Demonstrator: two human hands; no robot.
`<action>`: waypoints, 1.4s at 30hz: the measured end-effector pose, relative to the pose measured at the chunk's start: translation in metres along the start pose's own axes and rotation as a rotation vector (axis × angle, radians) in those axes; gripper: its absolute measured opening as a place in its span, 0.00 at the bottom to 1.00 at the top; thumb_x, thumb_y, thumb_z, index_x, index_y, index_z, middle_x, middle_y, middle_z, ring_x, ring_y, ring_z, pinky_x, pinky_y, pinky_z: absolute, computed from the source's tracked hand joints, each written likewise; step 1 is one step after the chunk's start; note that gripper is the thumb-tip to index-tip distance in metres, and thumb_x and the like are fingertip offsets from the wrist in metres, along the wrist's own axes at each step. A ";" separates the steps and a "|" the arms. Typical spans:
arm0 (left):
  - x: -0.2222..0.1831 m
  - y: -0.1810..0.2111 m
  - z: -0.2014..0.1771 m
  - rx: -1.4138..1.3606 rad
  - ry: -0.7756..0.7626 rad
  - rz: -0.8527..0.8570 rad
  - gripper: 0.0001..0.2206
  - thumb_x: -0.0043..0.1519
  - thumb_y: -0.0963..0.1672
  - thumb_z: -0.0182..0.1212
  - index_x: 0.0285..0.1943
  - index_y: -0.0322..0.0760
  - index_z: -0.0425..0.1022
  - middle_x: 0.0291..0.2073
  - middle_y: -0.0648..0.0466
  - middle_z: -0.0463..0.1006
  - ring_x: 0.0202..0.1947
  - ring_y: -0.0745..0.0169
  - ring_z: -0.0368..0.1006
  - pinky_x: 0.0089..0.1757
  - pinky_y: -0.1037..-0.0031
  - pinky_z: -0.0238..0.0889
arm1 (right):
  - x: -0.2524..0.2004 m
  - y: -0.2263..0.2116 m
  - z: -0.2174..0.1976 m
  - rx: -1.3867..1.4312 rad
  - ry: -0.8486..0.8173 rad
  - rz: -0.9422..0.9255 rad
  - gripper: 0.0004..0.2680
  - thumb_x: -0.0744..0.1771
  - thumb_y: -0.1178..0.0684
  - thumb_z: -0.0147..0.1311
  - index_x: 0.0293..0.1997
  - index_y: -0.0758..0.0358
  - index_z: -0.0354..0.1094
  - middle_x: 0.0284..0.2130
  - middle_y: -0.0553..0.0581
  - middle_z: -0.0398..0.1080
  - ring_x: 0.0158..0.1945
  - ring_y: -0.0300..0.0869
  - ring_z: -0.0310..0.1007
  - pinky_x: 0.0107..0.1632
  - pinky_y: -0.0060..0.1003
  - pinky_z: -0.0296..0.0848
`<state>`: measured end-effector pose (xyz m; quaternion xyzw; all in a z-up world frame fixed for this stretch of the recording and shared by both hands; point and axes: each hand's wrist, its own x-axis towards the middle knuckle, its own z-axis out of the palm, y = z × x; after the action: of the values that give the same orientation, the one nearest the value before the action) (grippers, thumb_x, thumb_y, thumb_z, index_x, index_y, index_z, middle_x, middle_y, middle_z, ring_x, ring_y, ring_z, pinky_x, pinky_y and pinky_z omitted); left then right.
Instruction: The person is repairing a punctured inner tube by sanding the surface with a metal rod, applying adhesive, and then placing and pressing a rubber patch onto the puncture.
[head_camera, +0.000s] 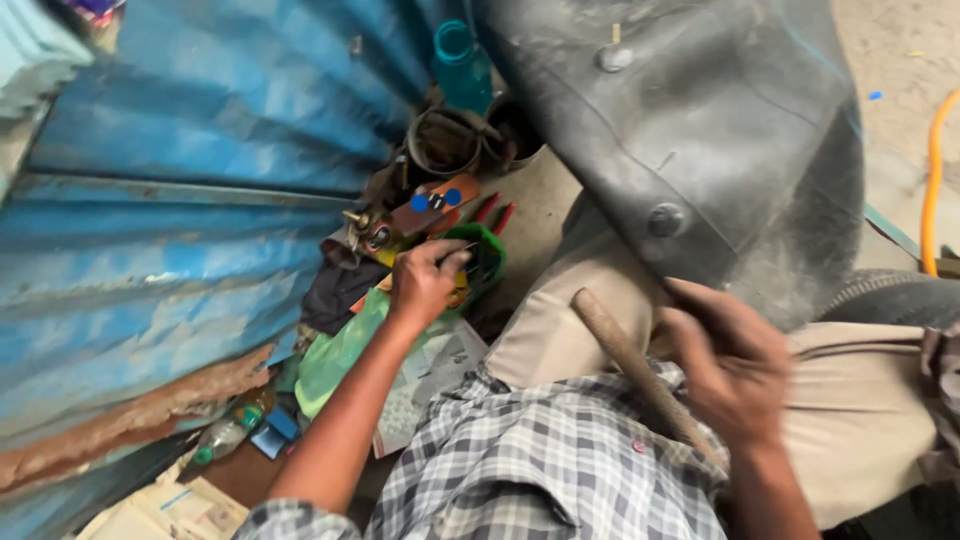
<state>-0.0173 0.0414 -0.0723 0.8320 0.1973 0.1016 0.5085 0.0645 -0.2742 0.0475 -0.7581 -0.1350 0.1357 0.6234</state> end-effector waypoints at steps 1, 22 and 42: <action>-0.003 -0.041 0.002 0.141 -0.018 -0.090 0.07 0.59 0.43 0.66 0.43 0.38 0.84 0.39 0.44 0.84 0.40 0.46 0.82 0.41 0.63 0.72 | -0.007 0.002 -0.012 -0.137 0.064 0.044 0.09 0.68 0.62 0.59 0.55 0.68 0.74 0.36 0.55 0.77 0.34 0.32 0.74 0.35 0.25 0.71; 0.007 0.145 0.048 -0.185 -0.093 -0.064 0.16 0.61 0.47 0.69 0.46 0.27 0.79 0.27 0.56 0.78 0.27 0.73 0.71 0.31 0.77 0.68 | -0.118 0.065 -0.067 -0.781 -0.194 0.147 0.15 0.59 0.50 0.66 0.45 0.63 0.73 0.31 0.58 0.71 0.31 0.49 0.74 0.37 0.44 0.73; 0.010 0.212 0.073 0.121 -0.104 0.000 0.20 0.58 0.52 0.70 0.36 0.28 0.80 0.20 0.51 0.77 0.20 0.63 0.74 0.28 0.70 0.67 | 0.155 0.037 -0.149 -0.580 0.324 0.170 0.15 0.67 0.44 0.69 0.38 0.69 0.72 0.27 0.59 0.72 0.30 0.42 0.70 0.34 0.39 0.69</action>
<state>0.0668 -0.0990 0.0815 0.8653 0.1764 0.0461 0.4670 0.2652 -0.3580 0.0334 -0.9240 -0.0035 0.0213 0.3818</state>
